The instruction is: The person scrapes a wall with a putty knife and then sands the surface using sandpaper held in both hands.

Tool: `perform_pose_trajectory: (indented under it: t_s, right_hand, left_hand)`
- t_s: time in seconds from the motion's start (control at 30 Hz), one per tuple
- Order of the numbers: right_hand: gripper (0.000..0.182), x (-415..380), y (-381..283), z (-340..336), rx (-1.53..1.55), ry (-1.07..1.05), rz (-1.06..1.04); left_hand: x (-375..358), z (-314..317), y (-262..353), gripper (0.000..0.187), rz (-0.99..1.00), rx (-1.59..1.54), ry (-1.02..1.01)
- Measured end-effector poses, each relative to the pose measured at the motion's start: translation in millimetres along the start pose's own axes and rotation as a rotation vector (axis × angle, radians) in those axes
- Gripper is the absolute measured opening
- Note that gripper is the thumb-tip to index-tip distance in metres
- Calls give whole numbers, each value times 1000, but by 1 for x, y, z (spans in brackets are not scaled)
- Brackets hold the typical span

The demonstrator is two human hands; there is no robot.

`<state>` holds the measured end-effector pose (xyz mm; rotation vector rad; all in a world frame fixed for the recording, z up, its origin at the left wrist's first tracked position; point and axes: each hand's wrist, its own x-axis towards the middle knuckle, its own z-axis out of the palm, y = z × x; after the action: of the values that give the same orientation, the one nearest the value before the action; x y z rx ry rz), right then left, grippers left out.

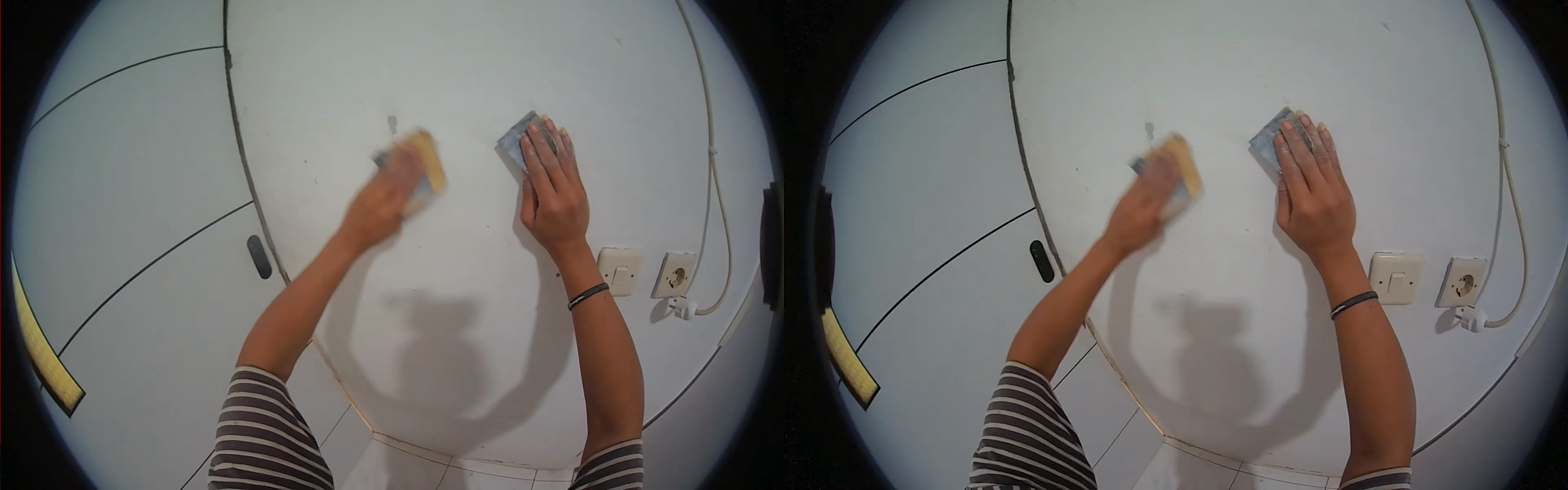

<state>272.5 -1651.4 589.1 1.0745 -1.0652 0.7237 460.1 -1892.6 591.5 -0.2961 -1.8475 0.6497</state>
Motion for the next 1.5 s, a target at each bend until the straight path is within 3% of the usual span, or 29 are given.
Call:
perform_pose_trajectory:
  t_s: [0.07, 0.17, 0.23, 0.37, 0.43, 0.5, 0.57, 0.77, 0.87, 0.97, 1.07, 1.2, 1.5]
  right_hand:
    - [50, 1, -1, -1, -24, -22, -2]
    - [50, 0, 0, 0, -15, -13, -19]
    - [50, 0, 1, -1, -21, -23, -23]
    - [51, 0, 0, 1, -18, -29, -20]
    - [52, 2, -1, 0, -23, -32, -21]
    - [52, 0, -2, -1, -31, -45, -19]
    - [52, 2, -2, -1, -47, -49, -30]
    - [52, 2, -3, -1, -62, -50, -37]
    - [53, 3, -4, -2, -51, -46, -27]
    - [52, 3, -4, 0, -70, -47, -36]
    - [51, 4, -5, -1, -90, -53, -39]
    - [53, 6, -7, -1, -120, -83, 3]
    - [51, 74, -6, 28, -201, -66, -92]
  left_hand:
    - [-4, -5, -5, 68, 155, 17, -57]
    - [10, -21, -38, 70, 73, 82, -27]
    - [24, -29, -49, 72, -194, 74, 113]
    - [17, -6, -38, 75, -268, 96, 169]
    - [4, 4, -7, 82, -171, -50, 125]
    - [-10, 4, 17, 78, 12, -46, -19]
    - [-10, 0, 2, 80, 84, -76, -43]
    - [28, -26, -47, 83, -198, 6, 137]
    - [27, -13, -45, 83, -221, 27, 193]
    - [11, -8, -31, 82, -184, 45, 144]
    - [-14, -10, -14, 65, -104, 34, 60]
    - [-42, -16, -3, 59, 25, -4, -59]
    - [-57, 4, -10, 63, 50, -57, 19]
